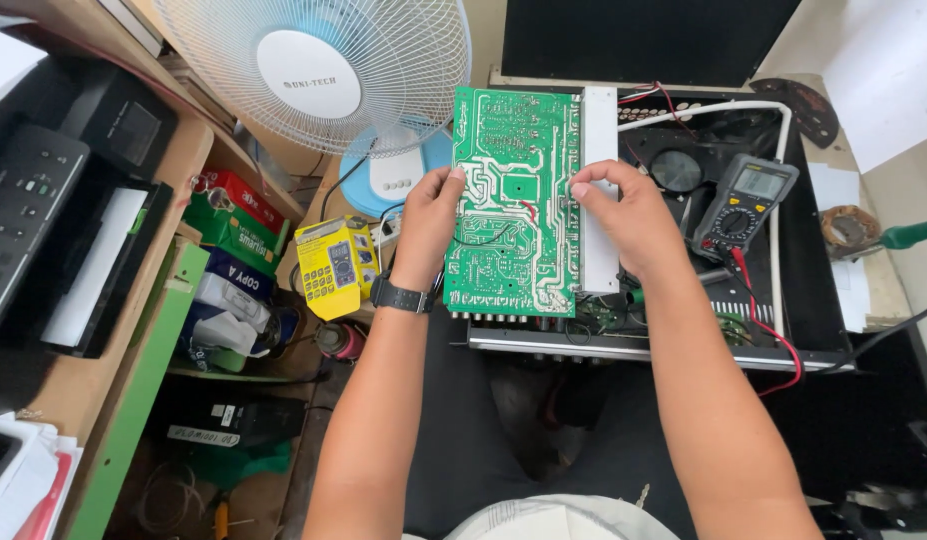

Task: The person holds a green circuit board and uses a metal tool to scrape or clean the surface of the board. They flip the board over to work on both sides, focusing on the solder points and component areas.

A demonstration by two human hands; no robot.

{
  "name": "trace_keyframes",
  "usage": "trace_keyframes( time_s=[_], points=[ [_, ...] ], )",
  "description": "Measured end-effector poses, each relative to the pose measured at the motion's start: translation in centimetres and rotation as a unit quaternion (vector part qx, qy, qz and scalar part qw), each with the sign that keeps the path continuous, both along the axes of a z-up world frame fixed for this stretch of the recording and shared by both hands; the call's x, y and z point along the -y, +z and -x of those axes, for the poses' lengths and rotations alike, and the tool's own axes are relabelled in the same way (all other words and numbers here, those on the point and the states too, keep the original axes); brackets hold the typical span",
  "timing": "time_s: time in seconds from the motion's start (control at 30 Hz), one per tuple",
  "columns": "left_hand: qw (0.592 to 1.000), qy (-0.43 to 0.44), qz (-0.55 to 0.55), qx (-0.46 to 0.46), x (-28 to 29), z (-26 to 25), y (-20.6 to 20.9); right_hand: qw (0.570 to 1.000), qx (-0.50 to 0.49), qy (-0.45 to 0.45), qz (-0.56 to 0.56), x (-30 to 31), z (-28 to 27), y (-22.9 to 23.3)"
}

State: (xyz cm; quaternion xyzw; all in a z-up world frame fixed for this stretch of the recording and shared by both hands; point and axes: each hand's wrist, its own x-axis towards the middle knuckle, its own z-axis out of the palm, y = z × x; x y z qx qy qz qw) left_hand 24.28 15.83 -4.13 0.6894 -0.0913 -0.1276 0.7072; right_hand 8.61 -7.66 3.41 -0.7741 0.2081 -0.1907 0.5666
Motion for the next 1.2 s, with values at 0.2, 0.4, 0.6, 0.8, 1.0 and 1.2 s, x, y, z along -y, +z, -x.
trace_keyframes(
  time_s=[0.2, 0.4, 0.6, 0.8, 1.0, 1.2],
  points=[
    [1.000, -0.009, -0.015, 0.007, 0.0, 0.6, 0.9, 0.999, -0.027, -0.009, -0.040, 0.2, -0.6, 0.1],
    [0.999, -0.026, -0.033, 0.003, -1.1, 4.1, 7.4, 0.989, -0.012, -0.011, -0.145, 3.2, -1.8, -4.3],
    [0.998, -0.023, -0.007, 0.063, -0.3, 2.0, 2.9, 0.987, 0.029, -0.014, -0.160, 3.6, -2.3, -5.5],
    [0.996, -0.028, 0.006, 0.085, -0.8, 2.0, 2.9, 0.988, 0.041, -0.014, -0.146, 3.6, -2.1, -5.5],
    [0.995, -0.031, 0.017, 0.093, -0.4, 2.7, 4.6, 0.978, 0.070, -0.036, -0.195, 2.9, -2.3, -4.9],
    [0.992, -0.030, 0.051, 0.107, -0.4, 3.5, 6.0, 0.965, 0.128, -0.062, -0.220, 0.6, -1.1, -1.9]
  ],
)
